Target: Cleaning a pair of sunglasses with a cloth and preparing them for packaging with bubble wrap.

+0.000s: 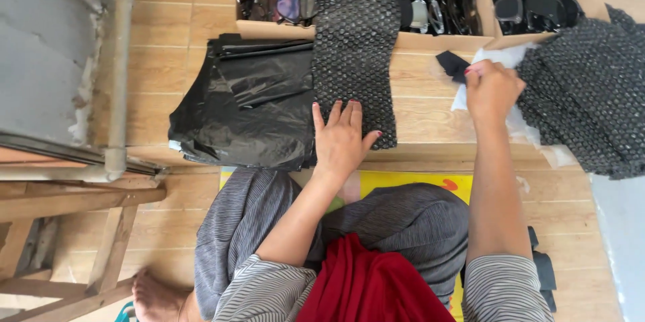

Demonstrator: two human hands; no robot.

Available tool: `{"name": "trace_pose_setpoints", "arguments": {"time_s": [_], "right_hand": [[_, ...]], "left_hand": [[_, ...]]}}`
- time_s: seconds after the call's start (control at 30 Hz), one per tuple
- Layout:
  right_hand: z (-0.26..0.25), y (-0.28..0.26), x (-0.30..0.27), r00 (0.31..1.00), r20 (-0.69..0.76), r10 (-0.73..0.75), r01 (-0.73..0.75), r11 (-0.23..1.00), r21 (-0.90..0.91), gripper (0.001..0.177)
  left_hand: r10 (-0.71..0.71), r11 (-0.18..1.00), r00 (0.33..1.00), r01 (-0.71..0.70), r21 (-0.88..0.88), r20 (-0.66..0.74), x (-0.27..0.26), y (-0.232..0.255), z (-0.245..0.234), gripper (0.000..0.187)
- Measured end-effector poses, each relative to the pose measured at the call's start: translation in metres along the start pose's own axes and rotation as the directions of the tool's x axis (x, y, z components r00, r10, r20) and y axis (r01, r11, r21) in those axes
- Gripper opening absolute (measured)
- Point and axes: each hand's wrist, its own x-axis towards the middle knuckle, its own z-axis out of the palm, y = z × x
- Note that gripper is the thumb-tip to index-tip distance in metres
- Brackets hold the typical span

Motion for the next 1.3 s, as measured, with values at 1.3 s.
{"name": "trace_pose_setpoints", "arguments": {"time_s": [1.3], "right_hand": [[-0.070, -0.217, -0.061, 0.906, -0.057, -0.420, 0.404, 0.815, 0.416, 0.037]], "left_hand": [[-0.117, 0.991, 0.985, 0.124, -0.045, 0.129, -0.003, -0.044, -0.044, 0.038]]}}
